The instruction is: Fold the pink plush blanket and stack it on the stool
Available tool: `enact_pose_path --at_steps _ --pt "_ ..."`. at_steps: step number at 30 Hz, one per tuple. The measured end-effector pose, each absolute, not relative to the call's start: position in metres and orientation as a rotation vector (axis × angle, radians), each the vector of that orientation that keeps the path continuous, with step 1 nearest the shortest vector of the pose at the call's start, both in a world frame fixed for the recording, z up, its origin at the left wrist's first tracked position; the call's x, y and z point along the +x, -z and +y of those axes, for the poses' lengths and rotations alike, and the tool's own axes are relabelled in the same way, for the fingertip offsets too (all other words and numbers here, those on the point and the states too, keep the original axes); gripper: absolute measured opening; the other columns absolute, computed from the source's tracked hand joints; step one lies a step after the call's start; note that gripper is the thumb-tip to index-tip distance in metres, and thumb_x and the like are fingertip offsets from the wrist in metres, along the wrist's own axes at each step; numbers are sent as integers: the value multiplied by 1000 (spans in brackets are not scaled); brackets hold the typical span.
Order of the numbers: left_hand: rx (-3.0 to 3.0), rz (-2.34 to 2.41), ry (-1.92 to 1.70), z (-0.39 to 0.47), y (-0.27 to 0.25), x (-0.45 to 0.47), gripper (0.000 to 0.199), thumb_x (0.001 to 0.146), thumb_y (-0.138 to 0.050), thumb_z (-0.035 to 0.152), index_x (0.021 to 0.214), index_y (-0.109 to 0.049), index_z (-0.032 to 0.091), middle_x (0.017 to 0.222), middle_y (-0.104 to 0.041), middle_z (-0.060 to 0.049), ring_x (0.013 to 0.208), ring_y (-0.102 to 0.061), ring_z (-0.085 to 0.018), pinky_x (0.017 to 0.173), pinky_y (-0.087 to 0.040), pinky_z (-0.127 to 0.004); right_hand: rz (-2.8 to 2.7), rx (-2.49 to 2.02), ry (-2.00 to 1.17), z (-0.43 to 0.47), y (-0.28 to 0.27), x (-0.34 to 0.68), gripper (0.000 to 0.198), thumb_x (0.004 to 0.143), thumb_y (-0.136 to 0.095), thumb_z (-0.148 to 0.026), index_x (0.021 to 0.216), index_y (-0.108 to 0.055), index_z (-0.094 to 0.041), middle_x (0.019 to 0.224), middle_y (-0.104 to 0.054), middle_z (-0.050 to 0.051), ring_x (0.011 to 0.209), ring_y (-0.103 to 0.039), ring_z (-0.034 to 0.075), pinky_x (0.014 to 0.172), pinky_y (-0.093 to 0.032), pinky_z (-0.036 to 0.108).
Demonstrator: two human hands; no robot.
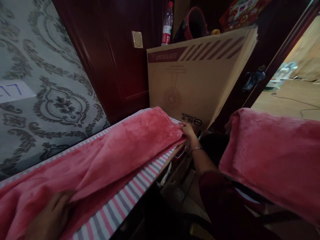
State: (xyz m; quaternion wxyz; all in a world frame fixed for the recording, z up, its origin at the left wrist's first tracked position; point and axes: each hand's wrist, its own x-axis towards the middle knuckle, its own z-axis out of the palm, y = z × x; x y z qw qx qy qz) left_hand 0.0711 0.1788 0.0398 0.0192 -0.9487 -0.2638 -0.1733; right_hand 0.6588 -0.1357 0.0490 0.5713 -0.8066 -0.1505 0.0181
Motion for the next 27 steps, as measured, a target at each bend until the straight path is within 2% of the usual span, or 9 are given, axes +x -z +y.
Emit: enact_pose_path --at_steps 3,7,13,17,21,27 --pt "-2966 -749 442 190 -17 64 36 90 -38 34 103 -70 24 110 -75 -11 99 -73 -31 89 -60 -47 -326 -2066 -19 -145 -36 656 33 72 -64 -15 102 -76 -12 78 -73 5 70 -65 15 70 -50 25" --pt "-2926 -759 487 198 -7 57 37 91 -38 34 102 -72 24 112 -75 -13 105 -71 -33 95 -57 -50 -344 -2255 16 -144 -41 655 25 75 -66 -14 97 -76 -15 92 -76 9 87 -69 19 79 -49 24" --pt "-2958 -767 507 189 -10 60 35 91 -40 36 102 -71 22 109 -76 -14 104 -71 -33 95 -57 -49 -360 -2474 6 -148 -43 648 23 84 -67 -25 102 -75 -15 107 -76 14 104 -69 24 84 -48 26" --pt "-2973 -815 486 184 -13 64 35 85 -44 41 101 -70 24 109 -77 -11 104 -72 -31 94 -58 -45 -377 -2562 -33 -150 -42 646 28 84 -70 -32 103 -75 -13 108 -75 17 105 -70 26 82 -48 26" --pt "-2944 -907 525 184 -9 63 39 83 -42 44 99 -71 24 109 -77 -11 104 -72 -33 94 -58 -47 -403 -2576 -14 -144 -49 642 25 83 -70 -32 98 -74 -12 101 -76 17 98 -70 26 80 -48 26" --pt "-2894 -1012 619 175 -6 63 36 81 -43 43 92 -74 27 103 -79 -7 99 -73 -33 88 -61 -46 -436 -2455 231 -139 -75 646 37 100 -46 -36 124 -64 -16 118 -72 13 105 -66 21 86 -47 26"
